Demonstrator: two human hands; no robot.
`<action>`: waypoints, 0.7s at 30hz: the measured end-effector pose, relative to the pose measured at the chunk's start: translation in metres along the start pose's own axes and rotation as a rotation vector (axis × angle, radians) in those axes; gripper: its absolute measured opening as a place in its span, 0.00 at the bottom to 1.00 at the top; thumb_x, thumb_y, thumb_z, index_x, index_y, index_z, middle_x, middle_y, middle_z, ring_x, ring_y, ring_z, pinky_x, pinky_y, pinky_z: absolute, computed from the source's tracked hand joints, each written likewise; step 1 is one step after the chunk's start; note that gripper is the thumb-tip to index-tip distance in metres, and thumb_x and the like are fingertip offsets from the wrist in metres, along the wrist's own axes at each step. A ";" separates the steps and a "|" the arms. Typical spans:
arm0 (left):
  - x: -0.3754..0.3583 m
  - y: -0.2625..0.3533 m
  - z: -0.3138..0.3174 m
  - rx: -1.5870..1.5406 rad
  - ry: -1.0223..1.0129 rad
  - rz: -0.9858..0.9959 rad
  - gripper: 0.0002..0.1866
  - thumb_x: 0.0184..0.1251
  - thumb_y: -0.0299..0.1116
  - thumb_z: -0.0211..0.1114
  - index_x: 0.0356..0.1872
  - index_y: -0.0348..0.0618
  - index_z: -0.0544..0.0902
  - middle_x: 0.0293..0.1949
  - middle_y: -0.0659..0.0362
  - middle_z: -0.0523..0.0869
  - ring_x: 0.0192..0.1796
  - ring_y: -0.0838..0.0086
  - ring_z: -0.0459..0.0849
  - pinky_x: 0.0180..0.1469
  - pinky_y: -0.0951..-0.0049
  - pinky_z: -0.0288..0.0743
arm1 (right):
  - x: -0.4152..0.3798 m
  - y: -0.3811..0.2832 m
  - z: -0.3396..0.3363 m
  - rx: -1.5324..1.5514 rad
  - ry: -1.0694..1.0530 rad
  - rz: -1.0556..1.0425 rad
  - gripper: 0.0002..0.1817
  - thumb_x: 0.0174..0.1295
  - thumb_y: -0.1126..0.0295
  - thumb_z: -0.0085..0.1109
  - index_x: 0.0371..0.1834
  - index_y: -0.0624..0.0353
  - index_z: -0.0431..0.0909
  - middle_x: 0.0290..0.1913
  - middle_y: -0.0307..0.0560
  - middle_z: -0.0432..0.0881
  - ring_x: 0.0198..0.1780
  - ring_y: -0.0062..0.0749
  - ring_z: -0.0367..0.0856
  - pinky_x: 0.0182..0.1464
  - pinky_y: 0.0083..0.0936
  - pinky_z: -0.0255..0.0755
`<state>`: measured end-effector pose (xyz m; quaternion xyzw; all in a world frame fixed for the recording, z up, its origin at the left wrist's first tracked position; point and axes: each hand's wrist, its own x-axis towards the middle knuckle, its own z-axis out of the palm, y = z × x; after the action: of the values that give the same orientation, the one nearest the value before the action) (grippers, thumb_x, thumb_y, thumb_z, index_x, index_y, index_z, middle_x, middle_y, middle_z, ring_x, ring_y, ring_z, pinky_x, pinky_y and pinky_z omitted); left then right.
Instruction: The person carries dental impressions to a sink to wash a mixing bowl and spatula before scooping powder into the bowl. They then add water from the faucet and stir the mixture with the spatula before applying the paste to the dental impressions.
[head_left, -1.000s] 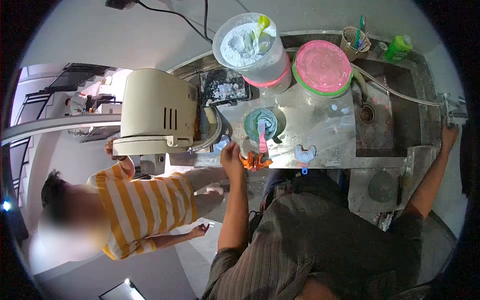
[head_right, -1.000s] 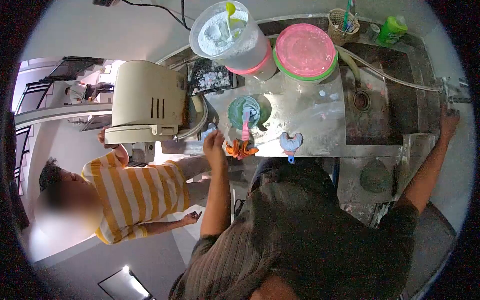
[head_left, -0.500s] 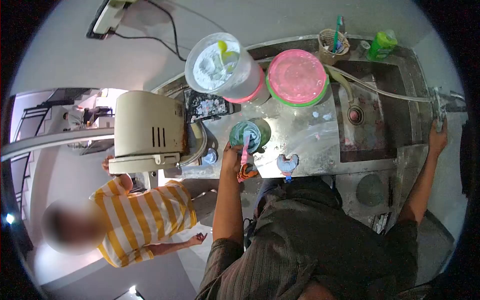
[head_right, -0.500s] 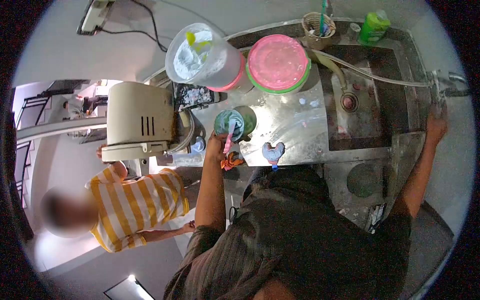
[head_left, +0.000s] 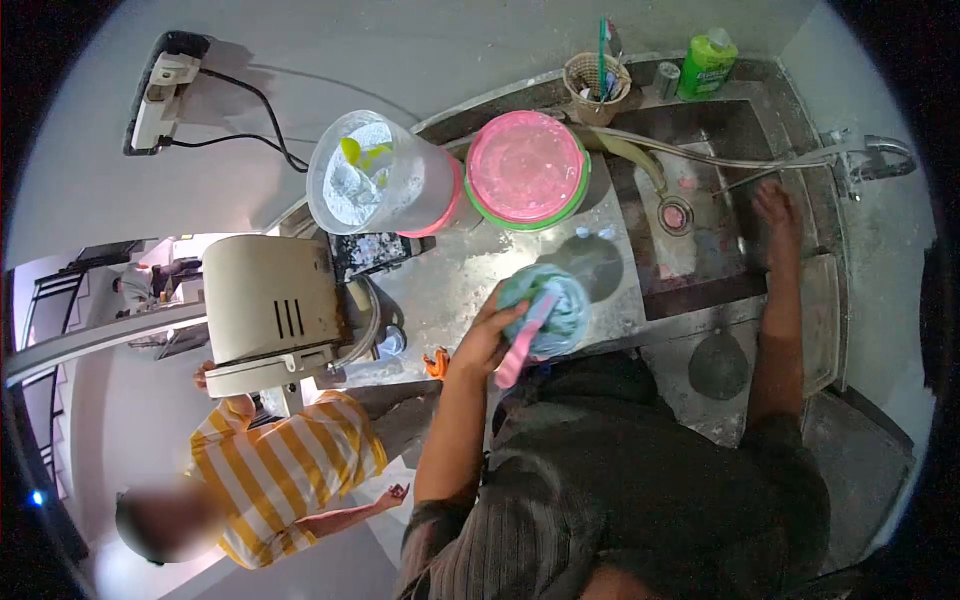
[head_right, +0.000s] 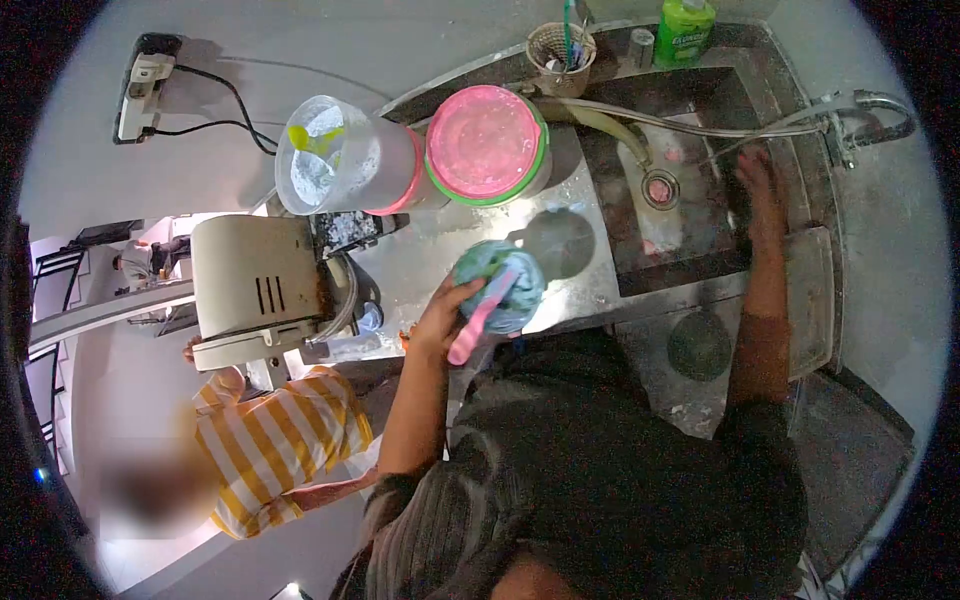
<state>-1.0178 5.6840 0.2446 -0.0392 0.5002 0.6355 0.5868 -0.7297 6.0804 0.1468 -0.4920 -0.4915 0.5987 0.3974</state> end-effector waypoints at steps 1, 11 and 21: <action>0.015 -0.005 0.006 0.068 -0.061 -0.014 0.26 0.65 0.29 0.61 0.64 0.42 0.67 0.57 0.53 0.77 0.59 0.66 0.77 0.59 0.63 0.74 | 0.010 0.010 -0.002 -0.007 -0.003 -0.007 0.24 0.66 0.61 0.59 0.59 0.65 0.71 0.63 0.55 0.73 0.65 0.45 0.71 0.67 0.36 0.65; 0.151 -0.054 0.116 0.104 -0.203 -0.207 0.35 0.62 0.44 0.71 0.64 0.48 0.59 0.50 0.55 0.78 0.36 0.68 0.83 0.31 0.75 0.80 | 0.044 -0.014 0.026 0.432 -0.245 0.257 0.17 0.69 0.66 0.49 0.49 0.72 0.75 0.46 0.55 0.82 0.53 0.40 0.81 0.58 0.33 0.76; 0.241 -0.078 0.200 0.169 -0.138 0.000 0.36 0.57 0.41 0.75 0.61 0.55 0.61 0.51 0.55 0.75 0.44 0.65 0.79 0.43 0.66 0.80 | 0.014 -0.024 0.034 -0.167 -0.323 -0.038 0.12 0.65 0.68 0.54 0.45 0.66 0.79 0.39 0.47 0.83 0.40 0.34 0.82 0.43 0.31 0.75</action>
<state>-0.9234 5.9759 0.1448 0.0542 0.5104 0.5922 0.6212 -0.7662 6.0916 0.1686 -0.4116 -0.6060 0.6194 0.2823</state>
